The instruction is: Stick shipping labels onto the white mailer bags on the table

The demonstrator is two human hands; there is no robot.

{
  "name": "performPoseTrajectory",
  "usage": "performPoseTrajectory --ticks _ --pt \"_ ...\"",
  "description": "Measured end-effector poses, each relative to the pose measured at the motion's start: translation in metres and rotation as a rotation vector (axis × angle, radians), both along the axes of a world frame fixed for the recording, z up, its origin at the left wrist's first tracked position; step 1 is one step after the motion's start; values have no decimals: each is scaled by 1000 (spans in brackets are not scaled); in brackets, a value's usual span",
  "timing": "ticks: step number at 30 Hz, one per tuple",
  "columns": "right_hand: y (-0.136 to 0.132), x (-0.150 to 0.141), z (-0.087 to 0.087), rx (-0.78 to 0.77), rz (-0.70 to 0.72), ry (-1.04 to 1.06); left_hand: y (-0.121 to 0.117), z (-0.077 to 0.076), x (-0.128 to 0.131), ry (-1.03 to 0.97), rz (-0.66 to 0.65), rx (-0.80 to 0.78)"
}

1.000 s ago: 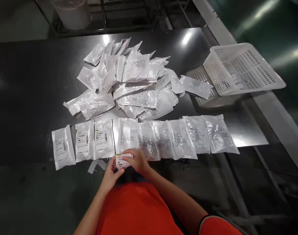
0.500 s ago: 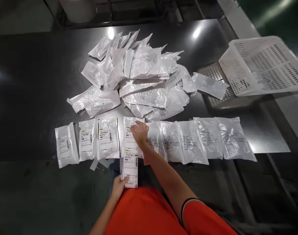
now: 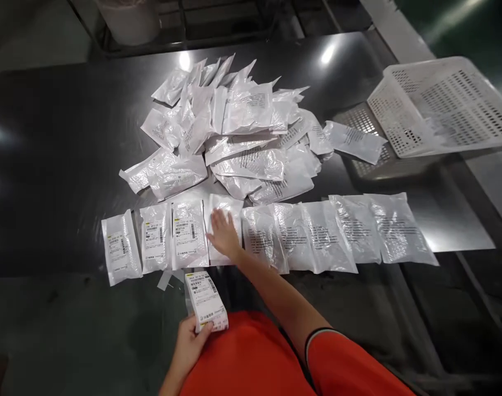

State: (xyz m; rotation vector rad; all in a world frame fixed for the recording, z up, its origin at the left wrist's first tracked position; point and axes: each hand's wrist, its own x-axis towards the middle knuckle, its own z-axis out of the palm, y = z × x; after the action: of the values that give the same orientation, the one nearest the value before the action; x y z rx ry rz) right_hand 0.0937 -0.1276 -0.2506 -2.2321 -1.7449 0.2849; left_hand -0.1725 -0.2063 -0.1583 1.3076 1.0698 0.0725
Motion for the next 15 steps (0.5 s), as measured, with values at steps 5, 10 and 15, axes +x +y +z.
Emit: performPoseTrajectory --ticks 5,10,15 --pt "0 -21 23 135 -68 536 15 36 14 -57 -36 178" --pt "-37 -9 76 163 -157 1208 13 46 41 -155 -150 204" --pt "-112 14 118 173 -397 1256 -15 21 78 -122 -203 94"
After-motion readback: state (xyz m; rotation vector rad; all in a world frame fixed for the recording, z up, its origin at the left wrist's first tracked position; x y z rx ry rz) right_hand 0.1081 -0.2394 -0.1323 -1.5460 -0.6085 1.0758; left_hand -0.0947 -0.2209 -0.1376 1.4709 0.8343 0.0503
